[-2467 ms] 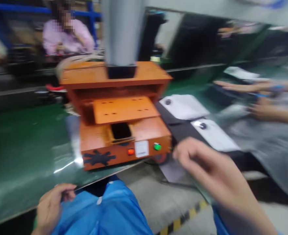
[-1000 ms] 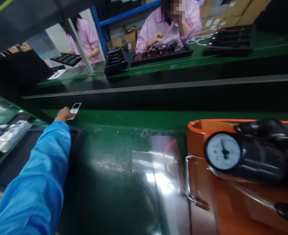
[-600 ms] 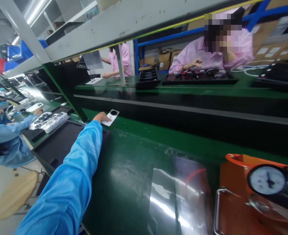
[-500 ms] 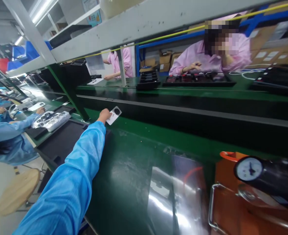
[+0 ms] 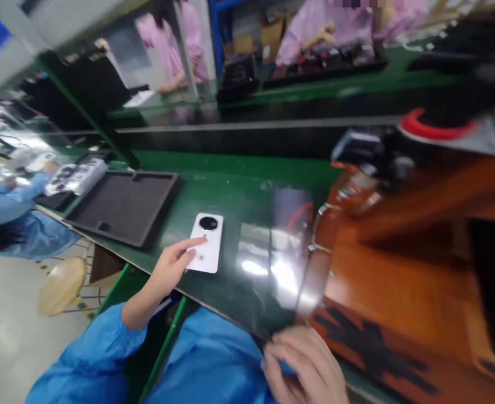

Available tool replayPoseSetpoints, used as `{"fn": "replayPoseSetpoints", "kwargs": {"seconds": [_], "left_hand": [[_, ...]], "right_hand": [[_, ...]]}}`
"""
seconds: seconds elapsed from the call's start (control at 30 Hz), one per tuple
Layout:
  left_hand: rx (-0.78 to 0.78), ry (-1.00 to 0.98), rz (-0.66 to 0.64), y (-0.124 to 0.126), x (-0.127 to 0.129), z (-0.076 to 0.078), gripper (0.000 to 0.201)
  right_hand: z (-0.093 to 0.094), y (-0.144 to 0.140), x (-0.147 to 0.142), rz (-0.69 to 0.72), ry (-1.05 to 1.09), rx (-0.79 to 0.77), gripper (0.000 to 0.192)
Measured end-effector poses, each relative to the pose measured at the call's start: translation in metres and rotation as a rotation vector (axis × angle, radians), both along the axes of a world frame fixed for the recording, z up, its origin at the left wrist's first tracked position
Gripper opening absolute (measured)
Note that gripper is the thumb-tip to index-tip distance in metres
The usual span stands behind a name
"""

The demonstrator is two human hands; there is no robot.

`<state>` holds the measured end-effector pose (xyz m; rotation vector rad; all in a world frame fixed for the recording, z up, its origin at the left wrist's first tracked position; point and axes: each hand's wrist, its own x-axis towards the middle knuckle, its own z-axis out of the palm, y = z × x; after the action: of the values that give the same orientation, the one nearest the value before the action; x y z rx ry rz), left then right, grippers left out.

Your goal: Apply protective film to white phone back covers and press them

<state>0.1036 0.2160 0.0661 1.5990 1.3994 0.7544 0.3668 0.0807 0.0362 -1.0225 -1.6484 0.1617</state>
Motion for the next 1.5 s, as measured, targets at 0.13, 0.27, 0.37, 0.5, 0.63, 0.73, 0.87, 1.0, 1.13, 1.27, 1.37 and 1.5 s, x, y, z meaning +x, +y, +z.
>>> {"fn": "replayPoseSetpoints", "kwargs": {"seconds": [0.13,0.27,0.37,0.5,0.63,0.73,0.87,1.0,1.13,1.27,1.37,1.5], "left_hand": [[-0.172,-0.112,-0.086,-0.074,-0.001,-0.026,0.062],[0.076,0.190,-0.211,-0.096,0.002,-0.034,0.090],[0.430,0.494,-0.140,-0.098,0.001,-0.039,0.084],[0.728,0.602,-0.186,-0.102,0.005,-0.057,0.075],[0.745,0.580,-0.218,-0.103,0.013,-0.071,0.072],[0.783,0.526,-0.254,-0.097,0.010,-0.074,0.057],[0.787,0.505,-0.289,-0.094,0.002,-0.080,0.059],[0.804,0.527,-0.219,-0.096,0.005,-0.094,0.062],[0.858,0.525,-0.169,-0.095,0.009,-0.108,0.067],[0.852,0.539,-0.164,-0.095,0.008,-0.113,0.070],[0.844,0.535,-0.165,-0.096,0.007,-0.115,0.072],[0.827,0.498,-0.155,-0.097,0.007,-0.119,0.074]], "right_hand": [[0.023,0.012,-0.013,0.047,0.169,-0.169,0.017],[0.034,0.053,-0.029,0.063,0.339,-0.578,0.014],[0.031,0.091,-0.035,0.113,0.434,-0.878,0.017],[0.028,0.125,-0.040,0.089,0.405,-1.003,0.012],[0.027,0.132,-0.046,0.084,0.293,-0.982,0.013],[0.023,0.130,-0.047,0.090,0.305,-1.047,0.015],[0.017,0.130,-0.047,0.055,0.238,-1.035,0.016],[0.014,0.133,-0.048,0.026,0.172,-0.982,0.013],[0.014,0.136,-0.050,0.030,0.108,-0.983,0.015],[0.011,0.136,-0.055,0.004,0.027,-0.979,0.015],[0.007,0.135,-0.059,-0.021,-0.031,-0.959,0.015],[0.003,0.135,-0.061,-0.059,-0.104,-0.922,0.015]]}}
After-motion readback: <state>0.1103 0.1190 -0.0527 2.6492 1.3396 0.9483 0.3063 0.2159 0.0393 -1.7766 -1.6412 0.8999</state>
